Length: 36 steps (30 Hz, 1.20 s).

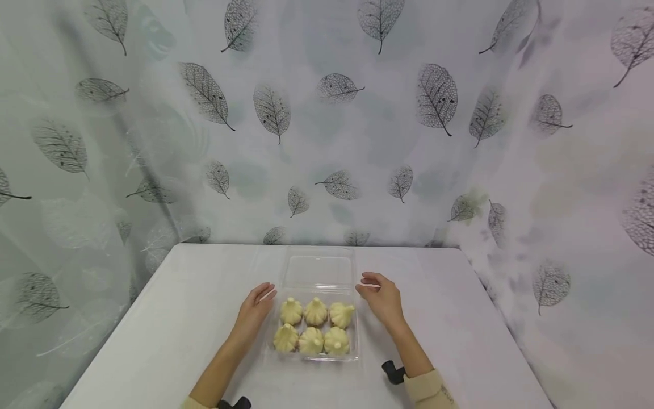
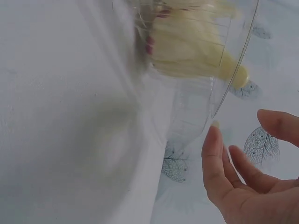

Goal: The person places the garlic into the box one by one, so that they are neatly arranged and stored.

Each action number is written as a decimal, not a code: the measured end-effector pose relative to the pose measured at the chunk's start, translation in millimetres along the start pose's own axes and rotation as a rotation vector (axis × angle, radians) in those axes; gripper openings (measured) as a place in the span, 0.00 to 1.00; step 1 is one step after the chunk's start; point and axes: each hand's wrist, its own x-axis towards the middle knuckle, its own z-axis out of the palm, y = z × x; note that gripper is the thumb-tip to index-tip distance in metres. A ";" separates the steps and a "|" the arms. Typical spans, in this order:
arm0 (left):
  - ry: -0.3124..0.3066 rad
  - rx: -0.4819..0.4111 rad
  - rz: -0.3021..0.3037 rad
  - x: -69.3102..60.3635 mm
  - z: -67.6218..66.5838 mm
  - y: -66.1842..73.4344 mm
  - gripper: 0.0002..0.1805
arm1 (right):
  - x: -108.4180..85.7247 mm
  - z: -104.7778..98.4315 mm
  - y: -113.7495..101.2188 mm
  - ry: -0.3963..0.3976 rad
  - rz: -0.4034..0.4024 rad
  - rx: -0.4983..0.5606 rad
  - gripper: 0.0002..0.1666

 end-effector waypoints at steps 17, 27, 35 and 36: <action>-0.052 -0.188 -0.094 37.5 1.0 -5.7 0.33 | 7.3 11.6 17.6 -0.148 0.159 0.240 0.30; -0.079 -0.310 -0.043 37.0 -0.3 -14.8 0.34 | 5.2 12.6 21.1 -0.190 0.199 0.270 0.28; -0.063 -0.311 -0.019 35.8 0.7 -16.6 0.33 | 7.3 14.3 26.4 -0.174 0.201 0.314 0.29; -0.061 -0.315 -0.020 35.6 1.3 -16.6 0.33 | 7.7 14.0 26.8 -0.170 0.200 0.317 0.28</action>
